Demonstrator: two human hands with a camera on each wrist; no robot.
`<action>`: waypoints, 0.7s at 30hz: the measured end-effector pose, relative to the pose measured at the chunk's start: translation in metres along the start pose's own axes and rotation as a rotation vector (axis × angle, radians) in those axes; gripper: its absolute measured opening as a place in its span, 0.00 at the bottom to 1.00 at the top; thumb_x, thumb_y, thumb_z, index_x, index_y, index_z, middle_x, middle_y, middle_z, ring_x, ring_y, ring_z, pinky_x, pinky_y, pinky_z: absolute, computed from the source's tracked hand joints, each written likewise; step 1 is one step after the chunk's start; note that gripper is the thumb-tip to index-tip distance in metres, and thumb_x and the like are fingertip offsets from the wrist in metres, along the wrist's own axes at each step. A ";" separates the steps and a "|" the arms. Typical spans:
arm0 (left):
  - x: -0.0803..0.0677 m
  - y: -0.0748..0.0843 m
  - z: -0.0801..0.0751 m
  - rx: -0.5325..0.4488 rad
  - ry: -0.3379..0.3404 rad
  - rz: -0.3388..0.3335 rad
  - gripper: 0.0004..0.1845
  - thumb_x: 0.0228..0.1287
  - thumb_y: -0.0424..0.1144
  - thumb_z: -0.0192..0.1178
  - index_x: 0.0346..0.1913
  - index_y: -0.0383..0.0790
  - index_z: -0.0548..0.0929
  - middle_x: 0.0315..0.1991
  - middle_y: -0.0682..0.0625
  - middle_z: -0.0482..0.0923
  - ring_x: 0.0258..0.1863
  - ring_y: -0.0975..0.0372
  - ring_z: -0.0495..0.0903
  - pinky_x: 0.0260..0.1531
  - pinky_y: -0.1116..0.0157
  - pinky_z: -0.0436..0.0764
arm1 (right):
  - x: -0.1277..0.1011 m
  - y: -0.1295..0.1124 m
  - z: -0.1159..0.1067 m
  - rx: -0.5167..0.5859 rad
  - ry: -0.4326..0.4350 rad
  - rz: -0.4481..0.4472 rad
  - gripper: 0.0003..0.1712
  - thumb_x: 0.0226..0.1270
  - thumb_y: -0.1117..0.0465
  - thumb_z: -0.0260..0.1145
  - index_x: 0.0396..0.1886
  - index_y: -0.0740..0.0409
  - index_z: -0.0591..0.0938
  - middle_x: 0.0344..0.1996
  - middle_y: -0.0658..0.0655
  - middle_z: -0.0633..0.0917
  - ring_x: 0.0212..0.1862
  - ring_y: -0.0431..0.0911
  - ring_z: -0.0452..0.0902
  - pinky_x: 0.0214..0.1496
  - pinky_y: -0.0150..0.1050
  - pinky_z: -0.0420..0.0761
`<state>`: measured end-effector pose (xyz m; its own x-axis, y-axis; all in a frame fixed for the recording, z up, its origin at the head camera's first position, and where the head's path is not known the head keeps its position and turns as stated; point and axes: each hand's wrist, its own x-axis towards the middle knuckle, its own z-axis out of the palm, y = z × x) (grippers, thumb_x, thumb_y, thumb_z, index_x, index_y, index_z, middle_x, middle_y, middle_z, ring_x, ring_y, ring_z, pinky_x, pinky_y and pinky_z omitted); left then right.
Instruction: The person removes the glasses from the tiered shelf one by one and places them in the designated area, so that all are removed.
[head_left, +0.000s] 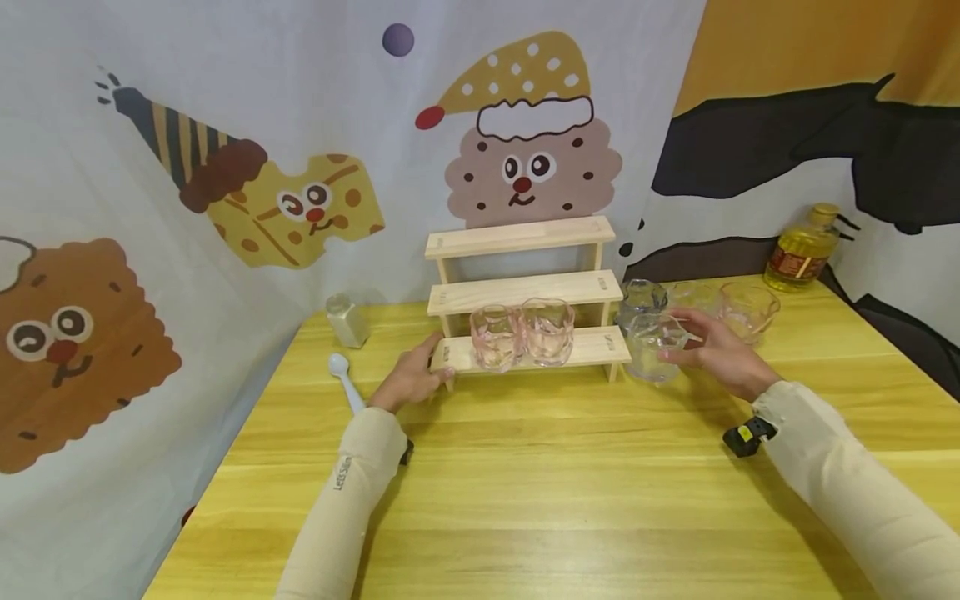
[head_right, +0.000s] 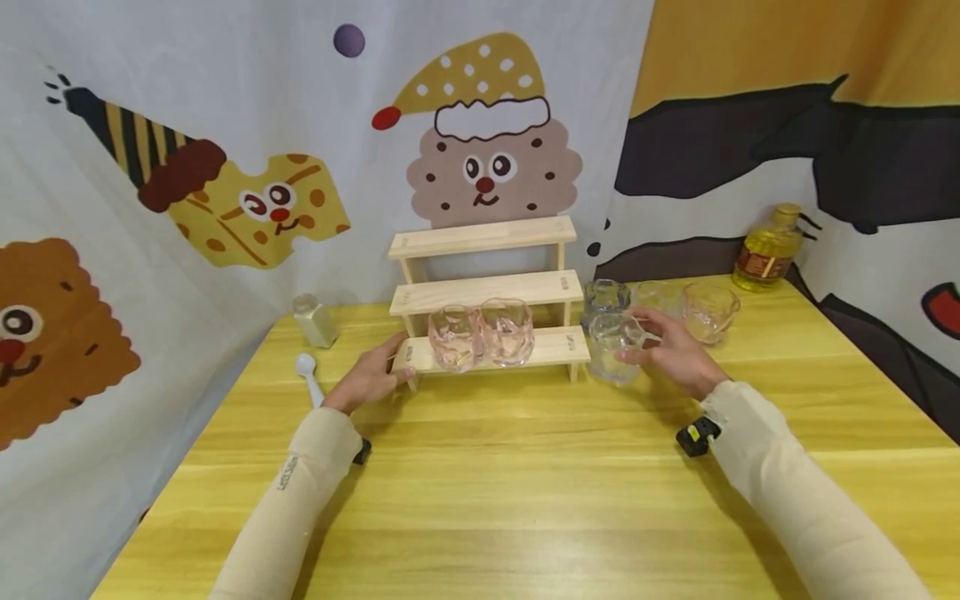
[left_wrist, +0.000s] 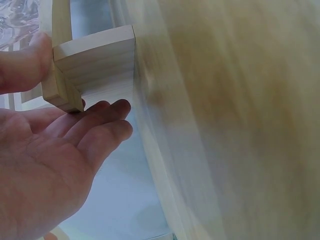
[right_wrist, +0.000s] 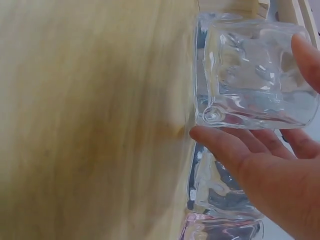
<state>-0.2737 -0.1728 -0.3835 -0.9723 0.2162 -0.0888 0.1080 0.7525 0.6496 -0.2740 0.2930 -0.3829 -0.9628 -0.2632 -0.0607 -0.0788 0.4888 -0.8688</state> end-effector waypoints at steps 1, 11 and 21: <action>0.000 0.000 0.000 -0.001 -0.002 0.000 0.39 0.72 0.41 0.60 0.80 0.42 0.54 0.65 0.32 0.75 0.60 0.45 0.77 0.61 0.49 0.76 | 0.001 0.000 0.000 -0.001 -0.003 0.003 0.52 0.70 0.54 0.68 0.82 0.61 0.47 0.79 0.71 0.54 0.76 0.72 0.53 0.70 0.61 0.69; -0.001 -0.001 0.002 0.008 -0.017 -0.005 0.39 0.73 0.41 0.59 0.80 0.42 0.54 0.66 0.32 0.74 0.62 0.44 0.77 0.62 0.48 0.75 | -0.006 -0.007 0.004 -0.252 -0.030 0.022 0.57 0.69 0.49 0.68 0.82 0.60 0.42 0.76 0.79 0.53 0.70 0.77 0.59 0.65 0.71 0.68; -0.001 0.000 -0.001 0.013 -0.025 -0.010 0.40 0.74 0.42 0.58 0.81 0.41 0.50 0.68 0.31 0.71 0.64 0.44 0.76 0.64 0.47 0.74 | -0.023 -0.067 0.049 -0.590 0.367 -0.309 0.39 0.65 0.59 0.71 0.70 0.72 0.67 0.61 0.78 0.74 0.57 0.72 0.72 0.57 0.69 0.72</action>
<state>-0.2725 -0.1736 -0.3823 -0.9678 0.2239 -0.1147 0.1007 0.7627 0.6389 -0.2342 0.2253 -0.3473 -0.8907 -0.2170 0.3994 -0.3842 0.8289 -0.4065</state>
